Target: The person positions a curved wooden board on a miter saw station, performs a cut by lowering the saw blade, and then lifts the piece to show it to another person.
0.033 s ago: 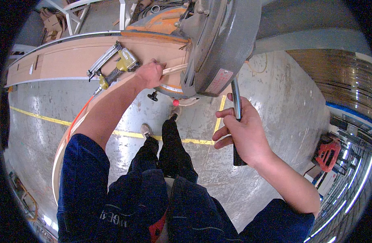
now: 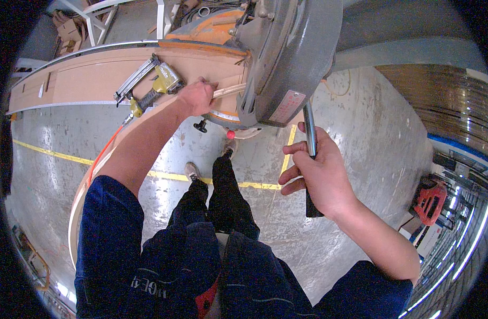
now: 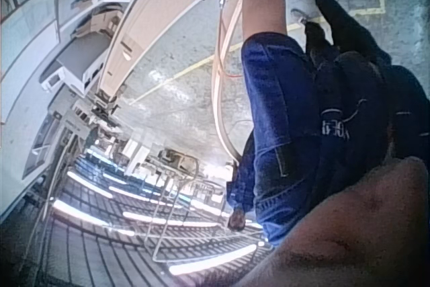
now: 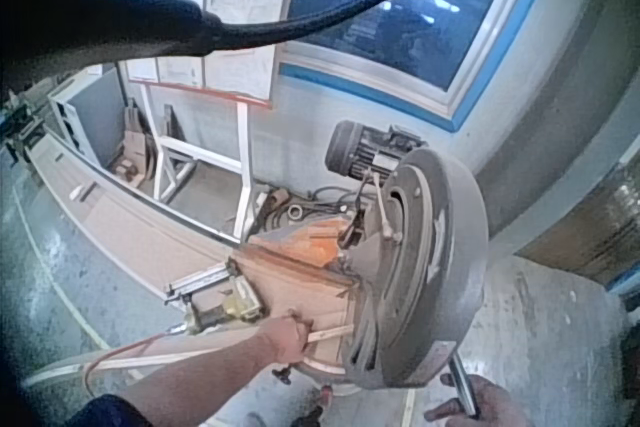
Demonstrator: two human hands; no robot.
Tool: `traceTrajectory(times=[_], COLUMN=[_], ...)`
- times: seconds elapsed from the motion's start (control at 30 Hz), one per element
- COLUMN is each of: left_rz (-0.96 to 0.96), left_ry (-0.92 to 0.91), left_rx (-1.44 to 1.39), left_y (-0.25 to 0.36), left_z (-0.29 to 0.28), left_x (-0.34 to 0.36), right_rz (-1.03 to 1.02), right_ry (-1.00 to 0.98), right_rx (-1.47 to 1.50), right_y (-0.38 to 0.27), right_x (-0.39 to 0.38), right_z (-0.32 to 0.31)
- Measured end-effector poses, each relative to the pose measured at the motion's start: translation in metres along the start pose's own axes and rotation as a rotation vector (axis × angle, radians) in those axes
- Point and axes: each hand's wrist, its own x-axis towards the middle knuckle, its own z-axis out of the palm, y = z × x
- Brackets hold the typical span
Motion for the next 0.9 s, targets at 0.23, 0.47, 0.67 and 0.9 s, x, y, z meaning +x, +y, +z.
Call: traceTrajectory(times=[0.23,0.47,0.67,0.9], left_rz=[0.008,0.007,0.019,0.017], left_ry=[-0.04,-0.036,-0.032,-0.033], left_rx=[0.024,0.016,0.003,0.012], left_y=[-0.0008,-0.001,-0.0018,-0.0011], left_z=[-0.0002,0.0001,-0.0006,0.0005], left_x=[0.0014,0.001,0.002,0.0012], right_rz=[-0.007,-0.012,-0.009,-0.006], right_ry=[-0.01,-0.016,-0.011,-0.001], right_rx=[-0.007,0.007,0.009,0.035], right_y=[0.003,0.0048,0.006,0.0082], right_x=[0.0014,0.0016,0.0022,0.0028], right_z=[0.0001,0.0007,0.0026,0.0042])
